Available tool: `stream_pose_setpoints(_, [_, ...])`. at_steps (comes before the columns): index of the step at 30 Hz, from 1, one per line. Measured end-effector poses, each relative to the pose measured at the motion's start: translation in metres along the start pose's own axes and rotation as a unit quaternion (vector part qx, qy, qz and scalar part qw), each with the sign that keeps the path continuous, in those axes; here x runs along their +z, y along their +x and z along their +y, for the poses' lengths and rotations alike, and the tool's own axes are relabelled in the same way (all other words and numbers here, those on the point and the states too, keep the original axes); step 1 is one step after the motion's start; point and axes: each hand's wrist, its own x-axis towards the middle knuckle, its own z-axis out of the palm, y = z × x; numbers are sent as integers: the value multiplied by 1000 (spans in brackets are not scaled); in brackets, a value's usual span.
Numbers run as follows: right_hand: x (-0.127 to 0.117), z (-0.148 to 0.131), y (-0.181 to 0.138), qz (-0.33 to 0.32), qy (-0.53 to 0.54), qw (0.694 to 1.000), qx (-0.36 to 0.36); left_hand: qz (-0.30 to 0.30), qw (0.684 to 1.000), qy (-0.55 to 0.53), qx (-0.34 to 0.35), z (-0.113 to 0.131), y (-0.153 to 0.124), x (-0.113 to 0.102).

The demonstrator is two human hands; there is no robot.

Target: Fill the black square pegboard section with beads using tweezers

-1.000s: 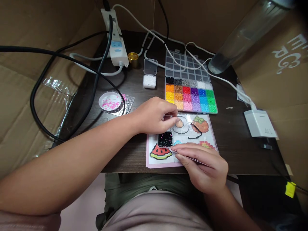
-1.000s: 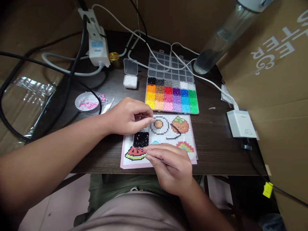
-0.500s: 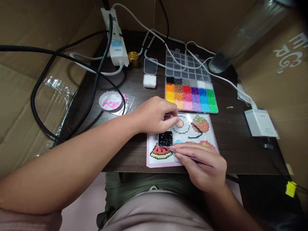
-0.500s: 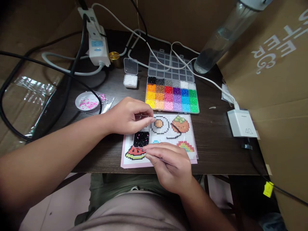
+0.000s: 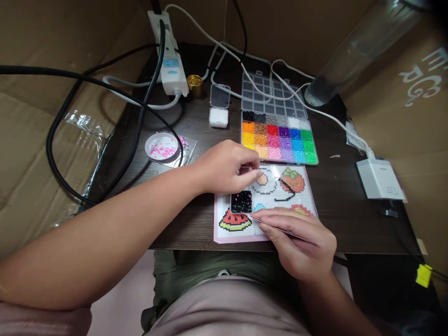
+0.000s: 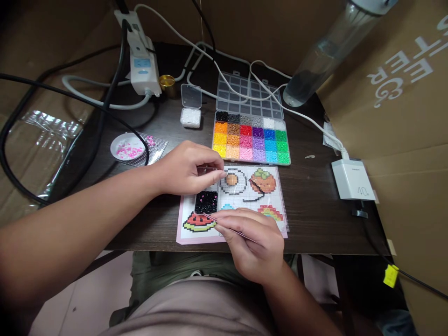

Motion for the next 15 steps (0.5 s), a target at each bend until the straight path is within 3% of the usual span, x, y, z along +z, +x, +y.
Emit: stream_pose_setpoints(15, [-8,-1,-11,66,-46,996,-36,6,1000,-4,6,-1,0,1])
